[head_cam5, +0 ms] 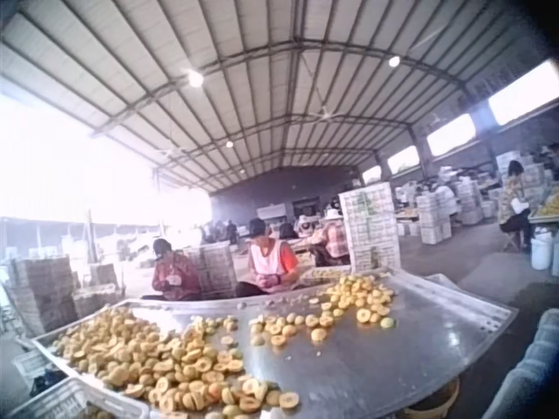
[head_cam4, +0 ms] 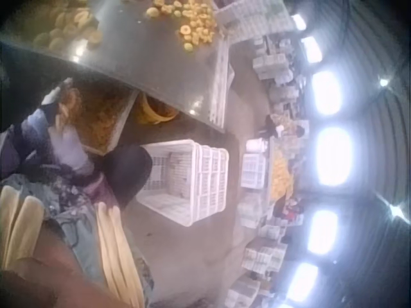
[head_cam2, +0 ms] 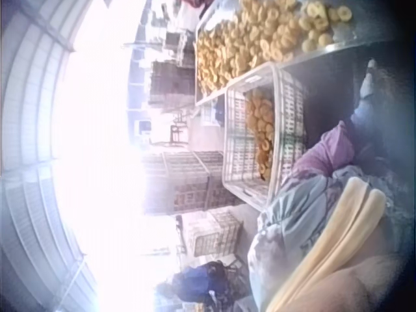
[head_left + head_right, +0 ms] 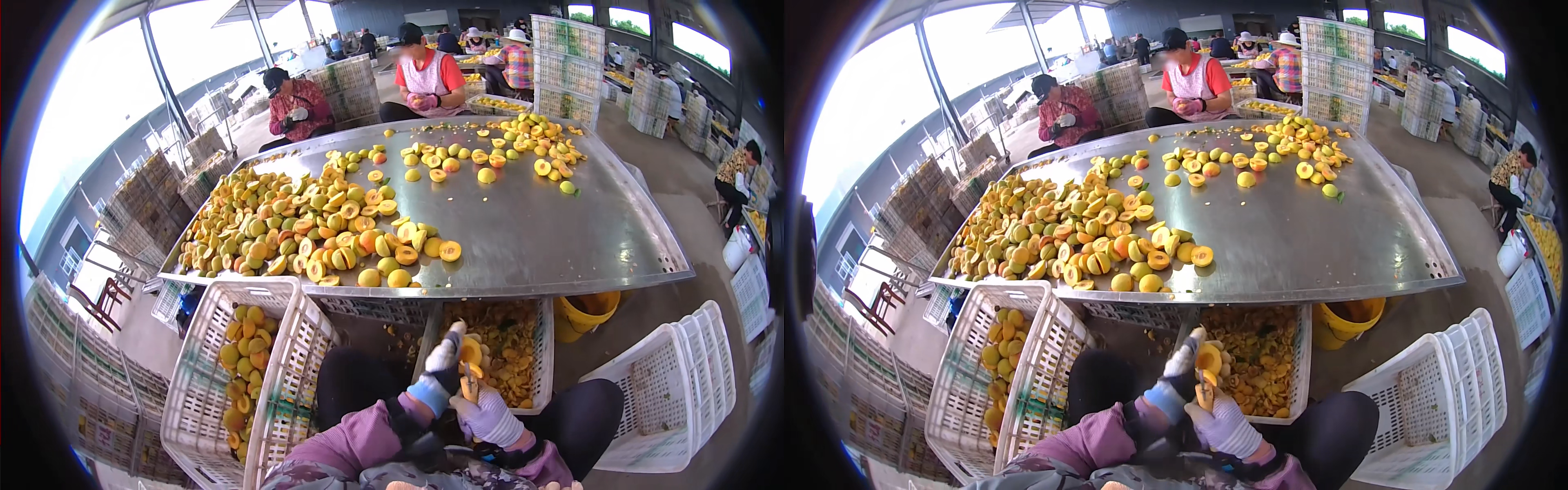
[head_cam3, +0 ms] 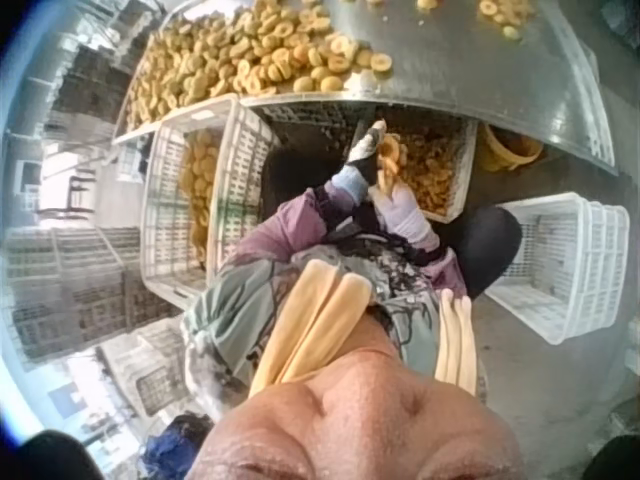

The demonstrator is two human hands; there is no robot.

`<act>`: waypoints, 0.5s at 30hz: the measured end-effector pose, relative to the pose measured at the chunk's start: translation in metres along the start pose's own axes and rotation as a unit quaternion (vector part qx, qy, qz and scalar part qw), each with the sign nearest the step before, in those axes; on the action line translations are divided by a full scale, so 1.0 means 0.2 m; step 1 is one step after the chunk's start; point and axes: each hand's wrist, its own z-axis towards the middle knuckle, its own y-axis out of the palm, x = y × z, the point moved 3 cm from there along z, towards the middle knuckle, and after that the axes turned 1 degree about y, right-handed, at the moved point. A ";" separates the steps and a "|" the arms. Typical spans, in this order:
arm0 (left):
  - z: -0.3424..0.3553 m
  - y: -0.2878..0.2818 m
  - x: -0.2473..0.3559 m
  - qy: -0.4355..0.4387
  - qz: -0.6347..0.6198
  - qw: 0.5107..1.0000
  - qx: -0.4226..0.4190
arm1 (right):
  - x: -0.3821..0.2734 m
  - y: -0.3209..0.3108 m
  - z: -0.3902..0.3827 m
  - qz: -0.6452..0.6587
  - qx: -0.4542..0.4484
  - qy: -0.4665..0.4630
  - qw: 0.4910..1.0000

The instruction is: The person picks up halved apricots from a metal table, cuts out the pits using a curved tool, and drops the pit remnants into a bin below.

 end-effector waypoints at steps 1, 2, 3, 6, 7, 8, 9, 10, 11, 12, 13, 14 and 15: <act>0.00 0.00 0.04 0.003 -0.023 0.998 0.053 | 0.01 0.02 -0.01 -0.002 -0.004 0.000 1.000; 0.00 -0.02 0.09 0.059 -0.002 0.997 0.047 | -0.04 0.01 -0.03 -0.155 0.105 -0.125 0.974; -0.01 -0.06 0.18 0.120 0.020 0.992 0.042 | -0.10 0.02 -0.06 -0.297 0.206 -0.249 0.899; -0.21 -0.03 0.56 0.363 0.201 0.909 0.031 | 0.31 -0.19 0.11 -0.377 0.172 0.054 0.908; -0.28 -0.03 0.67 0.408 0.227 0.882 0.061 | 0.49 -0.26 0.18 -0.525 0.106 0.174 0.826; -0.40 -0.05 0.80 0.448 0.336 0.817 0.137 | 0.61 -0.27 0.19 -0.562 0.072 0.225 0.792; -0.51 -0.06 0.92 0.481 0.436 0.733 0.204 | 0.66 -0.29 0.20 -0.596 0.045 0.275 0.753; -0.63 -0.04 1.01 0.536 0.533 0.597 0.268 | 0.66 -0.30 0.22 -0.604 0.053 0.267 0.749; -0.83 -0.06 1.08 0.564 0.615 0.429 0.345 | 0.59 -0.24 0.21 -0.611 0.033 0.255 0.748; -0.95 -0.09 1.12 0.502 0.654 0.370 0.428 | 0.42 -0.21 0.18 -0.601 0.071 0.219 0.765; -1.03 -0.12 1.16 0.436 0.685 0.312 0.492 | 0.33 -0.21 0.13 -0.583 0.119 0.191 0.780; -1.04 -0.20 1.22 0.333 0.712 0.308 0.536 | 0.40 -0.25 0.12 -0.639 0.088 0.189 0.741; -1.03 -0.30 1.26 0.228 0.734 0.302 0.564 | 0.63 -0.35 0.15 -0.627 0.061 0.226 0.743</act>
